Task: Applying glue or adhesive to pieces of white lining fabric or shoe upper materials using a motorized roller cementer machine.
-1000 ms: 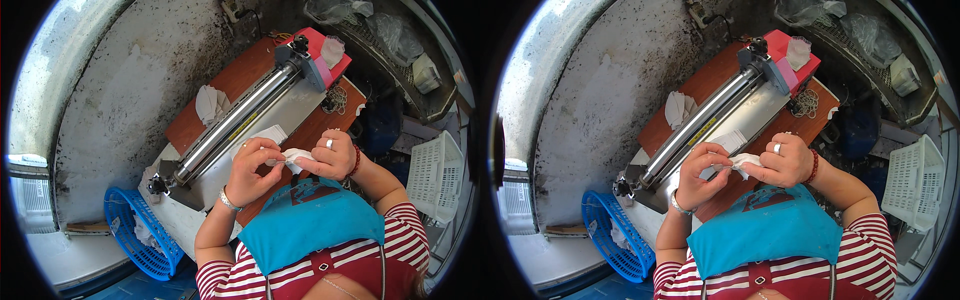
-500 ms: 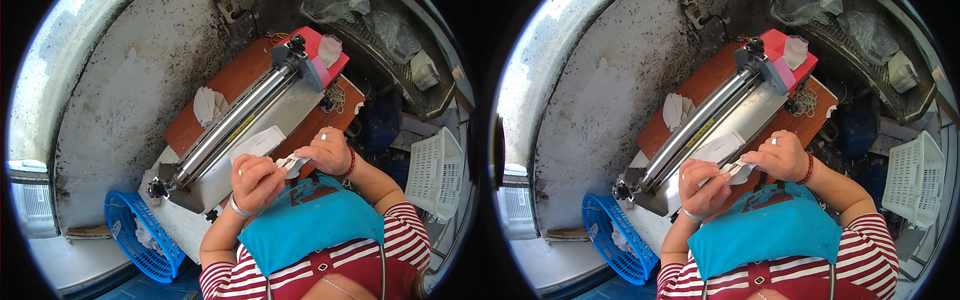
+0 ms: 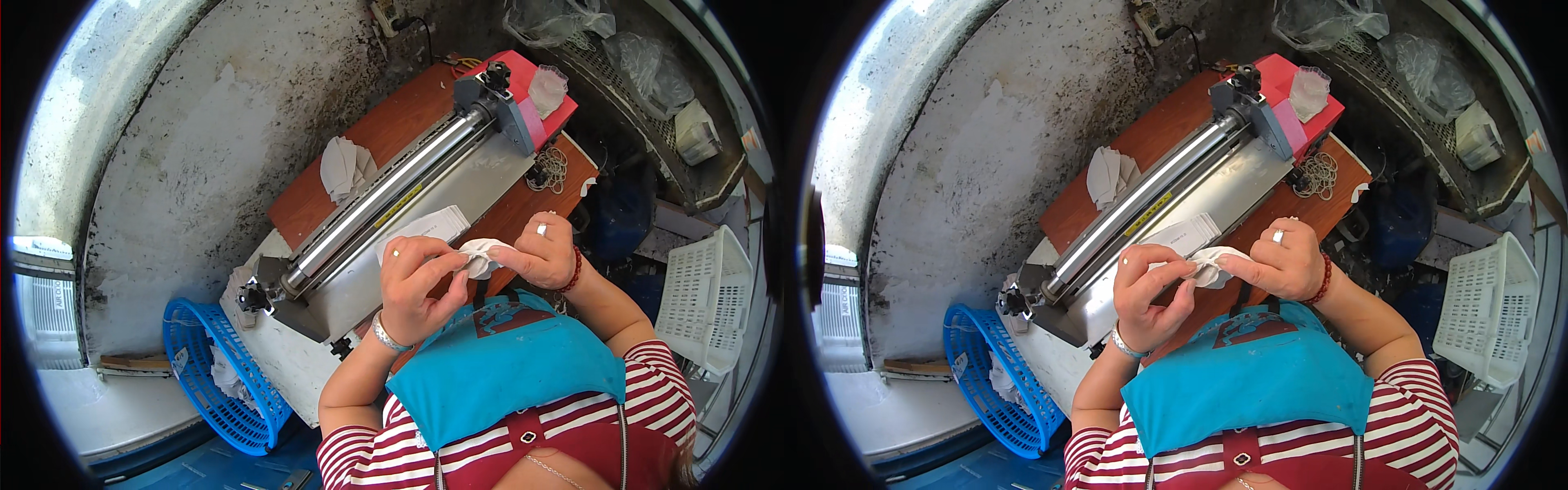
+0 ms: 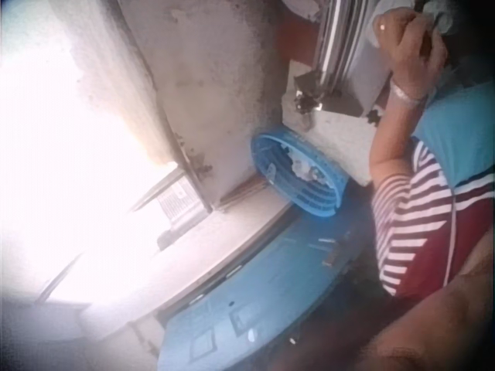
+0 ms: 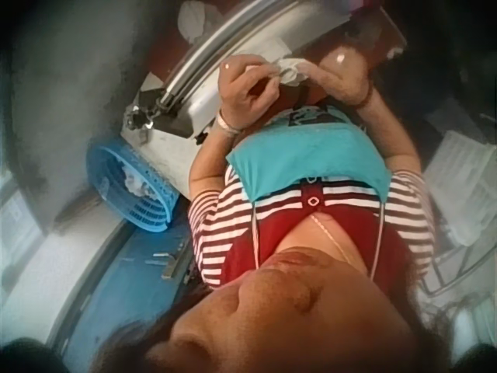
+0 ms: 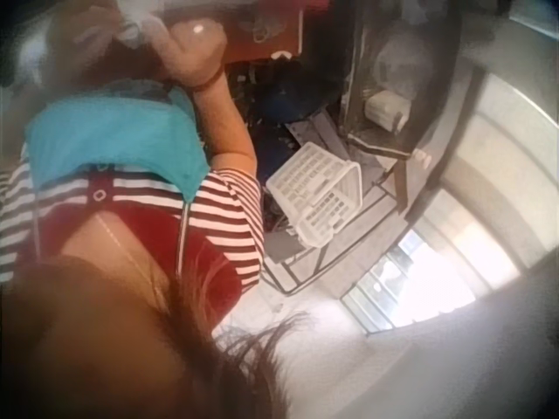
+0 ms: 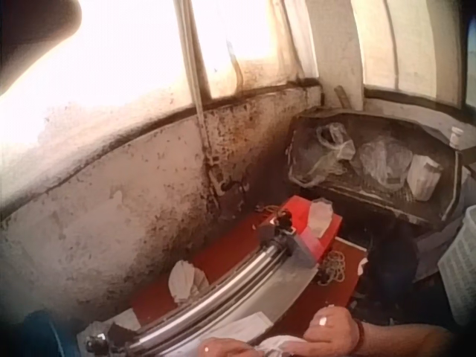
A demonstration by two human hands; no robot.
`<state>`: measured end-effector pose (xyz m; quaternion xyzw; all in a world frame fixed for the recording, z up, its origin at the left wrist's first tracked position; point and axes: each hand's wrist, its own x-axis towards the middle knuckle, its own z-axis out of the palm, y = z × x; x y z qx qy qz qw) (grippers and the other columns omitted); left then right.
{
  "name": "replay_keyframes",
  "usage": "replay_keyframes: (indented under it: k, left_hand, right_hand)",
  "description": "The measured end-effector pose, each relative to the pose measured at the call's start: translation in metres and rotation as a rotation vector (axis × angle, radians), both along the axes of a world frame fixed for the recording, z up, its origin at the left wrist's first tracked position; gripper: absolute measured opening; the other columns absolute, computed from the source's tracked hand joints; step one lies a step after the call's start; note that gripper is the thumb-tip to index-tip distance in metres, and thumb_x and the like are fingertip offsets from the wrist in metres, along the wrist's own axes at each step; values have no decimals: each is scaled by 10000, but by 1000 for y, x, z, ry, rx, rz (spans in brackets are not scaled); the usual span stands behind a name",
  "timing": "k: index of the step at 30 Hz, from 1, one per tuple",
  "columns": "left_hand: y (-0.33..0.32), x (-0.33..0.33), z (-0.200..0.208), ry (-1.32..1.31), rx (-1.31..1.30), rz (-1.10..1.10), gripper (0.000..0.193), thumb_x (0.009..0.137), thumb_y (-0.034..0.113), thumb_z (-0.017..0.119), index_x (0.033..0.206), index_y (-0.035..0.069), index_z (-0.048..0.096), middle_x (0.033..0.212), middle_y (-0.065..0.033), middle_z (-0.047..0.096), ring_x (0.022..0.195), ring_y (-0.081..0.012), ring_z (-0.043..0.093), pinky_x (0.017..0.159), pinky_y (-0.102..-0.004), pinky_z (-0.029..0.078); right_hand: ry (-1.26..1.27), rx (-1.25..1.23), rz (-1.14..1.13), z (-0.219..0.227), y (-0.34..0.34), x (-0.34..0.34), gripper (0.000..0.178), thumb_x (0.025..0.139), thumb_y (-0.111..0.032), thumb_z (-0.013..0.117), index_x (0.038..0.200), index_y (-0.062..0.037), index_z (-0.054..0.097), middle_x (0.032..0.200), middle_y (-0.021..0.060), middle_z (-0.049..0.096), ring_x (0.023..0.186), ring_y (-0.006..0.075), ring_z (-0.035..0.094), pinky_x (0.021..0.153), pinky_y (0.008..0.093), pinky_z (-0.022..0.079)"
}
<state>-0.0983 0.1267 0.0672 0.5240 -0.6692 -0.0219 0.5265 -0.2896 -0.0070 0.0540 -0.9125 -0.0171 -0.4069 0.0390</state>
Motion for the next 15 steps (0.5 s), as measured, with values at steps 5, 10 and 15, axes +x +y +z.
replay_keyframes:
  k: [5, 10, 15]
  left_hand:
    - [-2, -3, -1, -24, 125, 11, 191, 661, 75, 743, 837, 101, 675, 845, -29, 609, 790, -211, 569, 764, -340, 385]
    - [-3, -5, -4, -82, 171, 43, 181, 655, 80, 751, 811, 103, 665, 808, -23, 573, 797, -211, 561, 805, -356, 359]
    - [-4, -9, -1, -71, 183, 36, 168, 652, 78, 747, 790, 104, 653, 795, -24, 563, 797, -215, 558, 796, -359, 358]
  right_hand:
    - [22, -49, 16, 5, 1, -2, 340, 731, -139, 667, 1071, -130, 673, 580, -46, 359, 478, 92, 412, 443, 257, 300]
    - [6, -51, 22, 5, 2, -3, 322, 745, -131, 659, 1067, -120, 677, 574, -47, 360, 467, 94, 400, 447, 253, 309]
    - [-16, -49, 20, 1, 3, -3, 326, 746, -124, 655, 1071, -109, 675, 574, -47, 369, 467, 93, 400, 447, 252, 311]
